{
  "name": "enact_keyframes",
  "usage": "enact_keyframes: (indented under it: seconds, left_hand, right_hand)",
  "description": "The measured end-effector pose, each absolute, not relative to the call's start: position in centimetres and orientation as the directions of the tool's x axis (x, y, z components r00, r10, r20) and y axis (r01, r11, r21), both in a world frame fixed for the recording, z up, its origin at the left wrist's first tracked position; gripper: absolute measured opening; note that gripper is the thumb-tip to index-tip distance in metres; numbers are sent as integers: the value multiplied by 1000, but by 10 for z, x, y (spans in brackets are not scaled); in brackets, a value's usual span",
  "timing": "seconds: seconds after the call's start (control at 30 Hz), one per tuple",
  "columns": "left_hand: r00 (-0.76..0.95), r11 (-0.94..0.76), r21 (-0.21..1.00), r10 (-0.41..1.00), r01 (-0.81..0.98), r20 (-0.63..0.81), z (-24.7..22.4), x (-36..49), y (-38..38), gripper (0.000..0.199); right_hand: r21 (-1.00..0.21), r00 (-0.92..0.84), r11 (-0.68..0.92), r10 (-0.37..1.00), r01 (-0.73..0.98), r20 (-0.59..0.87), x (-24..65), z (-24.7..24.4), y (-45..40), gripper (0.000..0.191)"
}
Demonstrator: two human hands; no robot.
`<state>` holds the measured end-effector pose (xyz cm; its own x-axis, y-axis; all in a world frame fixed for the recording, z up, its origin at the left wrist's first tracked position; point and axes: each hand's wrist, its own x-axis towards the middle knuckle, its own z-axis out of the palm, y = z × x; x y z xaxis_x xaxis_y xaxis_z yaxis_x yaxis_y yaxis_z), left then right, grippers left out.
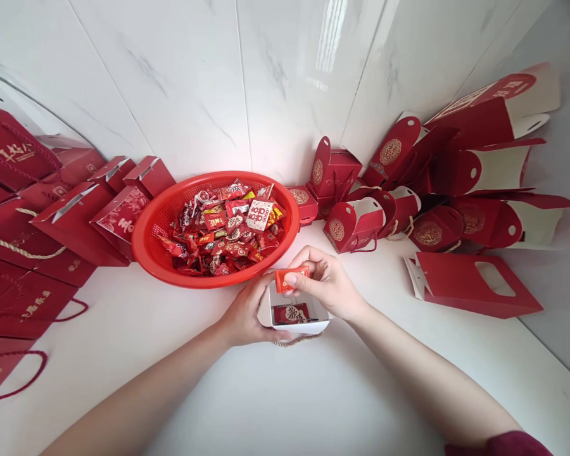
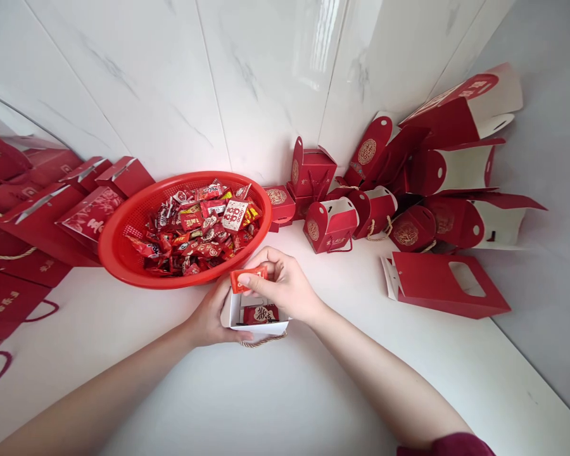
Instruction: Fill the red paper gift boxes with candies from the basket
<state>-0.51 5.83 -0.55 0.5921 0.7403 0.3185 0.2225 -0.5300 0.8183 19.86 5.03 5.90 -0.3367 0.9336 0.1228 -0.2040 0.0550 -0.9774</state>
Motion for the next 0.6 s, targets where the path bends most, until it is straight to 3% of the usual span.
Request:
enact_keyframes:
  seconds: [0.1, 0.2, 0.37, 0.6]
  left_hand:
    - [591, -541, 808, 738, 232, 325, -6, -6, 58, 101]
    - [592, -549, 784, 747, 291, 304, -7, -7, 57, 104]
    - [596, -576, 765, 733, 290, 326, -6, -7, 57, 103]
    - [597, -573, 772, 731, 276, 330, -6, -7, 57, 104]
  right_hand:
    - [-966, -367, 194, 922, 172, 120, 203, 69, 45, 14]
    - [-796, -498, 374, 861, 475, 107, 206, 74, 40, 8]
    - [-570, -496, 464, 861, 678, 111, 204, 69, 43, 17]
    - [-524, -502, 481, 857, 703, 113, 210, 80, 41, 24]
